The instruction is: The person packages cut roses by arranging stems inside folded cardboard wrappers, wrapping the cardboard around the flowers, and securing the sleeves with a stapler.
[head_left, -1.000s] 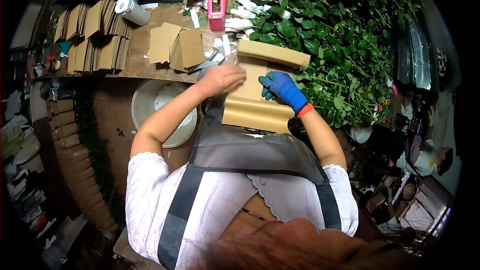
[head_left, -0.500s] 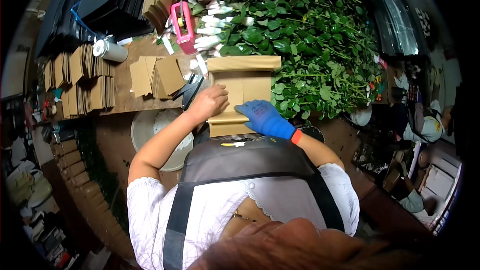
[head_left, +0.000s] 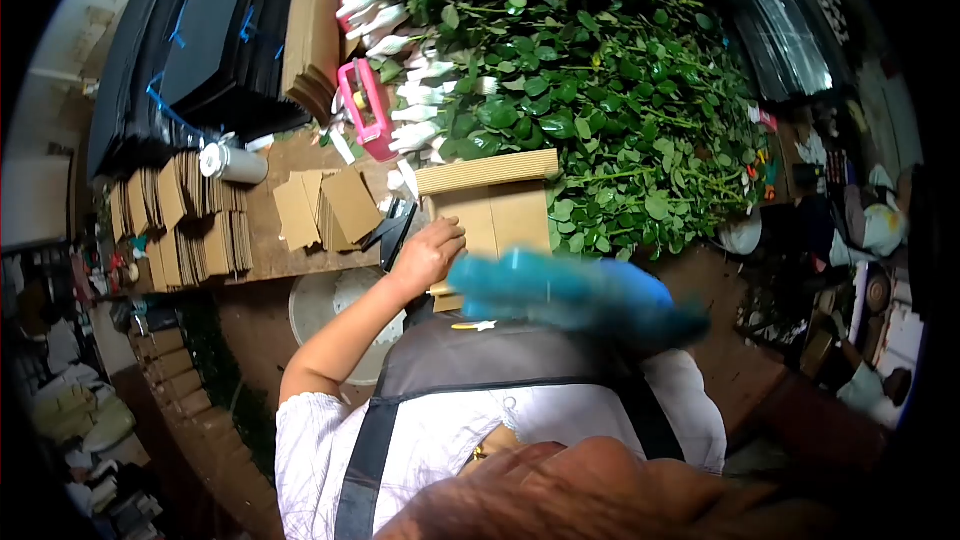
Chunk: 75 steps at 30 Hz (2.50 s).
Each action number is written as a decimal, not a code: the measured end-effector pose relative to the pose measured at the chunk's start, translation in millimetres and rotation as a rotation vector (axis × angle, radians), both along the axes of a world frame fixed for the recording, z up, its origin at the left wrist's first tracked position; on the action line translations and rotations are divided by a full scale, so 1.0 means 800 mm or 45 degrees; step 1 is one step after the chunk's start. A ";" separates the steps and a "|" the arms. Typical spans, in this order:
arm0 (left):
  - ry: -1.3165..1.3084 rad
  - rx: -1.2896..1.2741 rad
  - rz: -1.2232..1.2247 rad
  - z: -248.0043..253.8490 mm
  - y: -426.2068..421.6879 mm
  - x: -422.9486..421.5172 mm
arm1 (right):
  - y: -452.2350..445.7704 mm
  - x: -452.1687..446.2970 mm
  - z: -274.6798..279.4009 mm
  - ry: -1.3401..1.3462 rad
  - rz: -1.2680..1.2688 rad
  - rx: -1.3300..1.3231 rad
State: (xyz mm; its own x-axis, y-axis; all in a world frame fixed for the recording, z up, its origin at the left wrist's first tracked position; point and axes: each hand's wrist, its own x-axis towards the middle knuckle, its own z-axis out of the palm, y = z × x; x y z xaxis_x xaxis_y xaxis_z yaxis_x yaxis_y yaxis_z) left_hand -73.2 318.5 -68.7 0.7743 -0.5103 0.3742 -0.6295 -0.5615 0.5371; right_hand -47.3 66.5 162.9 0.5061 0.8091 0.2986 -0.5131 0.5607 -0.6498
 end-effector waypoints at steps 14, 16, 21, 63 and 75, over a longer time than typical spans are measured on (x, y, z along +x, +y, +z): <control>0.054 0.114 0.052 0.000 -0.006 -0.001 | -0.001 -0.044 0.009 -0.169 -0.153 -0.051; 0.050 0.114 0.053 0.002 -0.008 0.000 | 0.000 -0.040 0.011 -0.222 -0.166 -0.090; 0.032 0.123 0.029 0.004 -0.008 0.001 | 0.004 -0.028 0.034 -0.503 -0.179 -0.203; 0.074 0.114 0.073 0.007 -0.011 -0.001 | -0.110 0.344 -0.292 -2.130 -1.264 -2.667; 0.060 0.088 0.090 0.000 -0.010 -0.004 | -0.118 0.300 -0.255 -2.131 -1.069 -2.547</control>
